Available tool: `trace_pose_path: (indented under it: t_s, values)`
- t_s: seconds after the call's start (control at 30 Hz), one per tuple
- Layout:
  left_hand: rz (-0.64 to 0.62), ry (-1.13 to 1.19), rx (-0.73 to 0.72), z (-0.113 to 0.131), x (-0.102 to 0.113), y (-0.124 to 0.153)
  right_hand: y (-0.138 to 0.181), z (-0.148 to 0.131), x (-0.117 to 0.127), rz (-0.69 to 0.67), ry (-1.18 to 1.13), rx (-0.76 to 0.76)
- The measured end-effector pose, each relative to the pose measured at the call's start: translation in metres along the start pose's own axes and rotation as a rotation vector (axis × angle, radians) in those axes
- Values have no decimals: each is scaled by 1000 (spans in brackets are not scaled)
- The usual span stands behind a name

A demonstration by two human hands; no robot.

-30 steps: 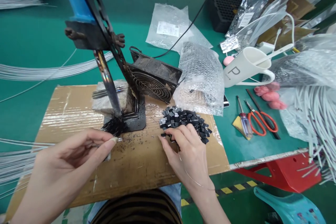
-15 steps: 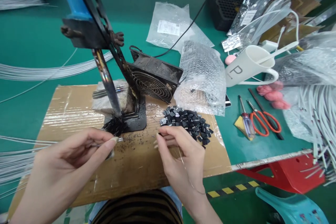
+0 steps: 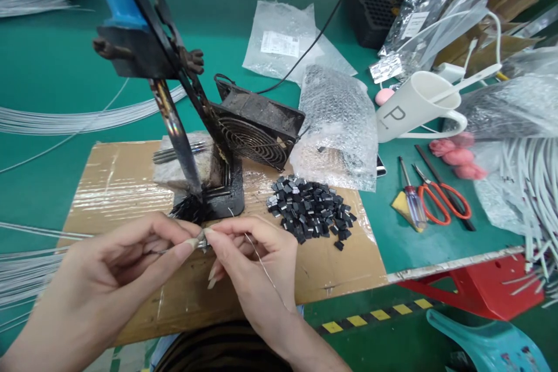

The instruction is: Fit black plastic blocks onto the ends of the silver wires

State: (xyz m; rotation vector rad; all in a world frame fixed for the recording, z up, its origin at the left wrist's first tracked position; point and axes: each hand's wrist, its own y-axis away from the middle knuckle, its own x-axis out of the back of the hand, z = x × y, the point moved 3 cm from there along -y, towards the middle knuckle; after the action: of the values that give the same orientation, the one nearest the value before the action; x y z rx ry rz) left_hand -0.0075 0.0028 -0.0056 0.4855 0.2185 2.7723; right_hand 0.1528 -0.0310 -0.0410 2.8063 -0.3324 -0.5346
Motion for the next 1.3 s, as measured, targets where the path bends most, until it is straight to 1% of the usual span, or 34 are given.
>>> trace_pose_path:
  t_s: [0.2,0.3,0.43,0.63,0.7,0.83,0.9,1.0,1.07,1.23,1.3]
  values:
    - [31,70,26,2,-1,-2,1,1,-1,-5,19,-5]
    - [-8,58,21,0,0,-1,0,2,-1,-3,24,-10]
    - [-54,31,54,-3,4,1,-1,3,-1,-12,20,0]
    - [-66,7,44,-2,0,-1,-1,1,0,-5,72,11]
    - [-52,18,39,0,-2,-4,0,0,1,-12,133,44]
    - [15,29,22,5,-3,-7,5,-4,4,-7,314,224]
    - [62,12,15,7,-2,-8,9,-4,6,8,373,280]
    - [84,-10,8,8,-3,-11,12,-4,9,18,412,292]
    - [82,-13,10,8,-5,-14,12,-5,10,-7,449,304]
    - [116,-44,23,9,-4,-19,11,-11,15,-1,638,361]
    - [130,-46,23,10,-3,-20,9,-13,15,-41,666,369]
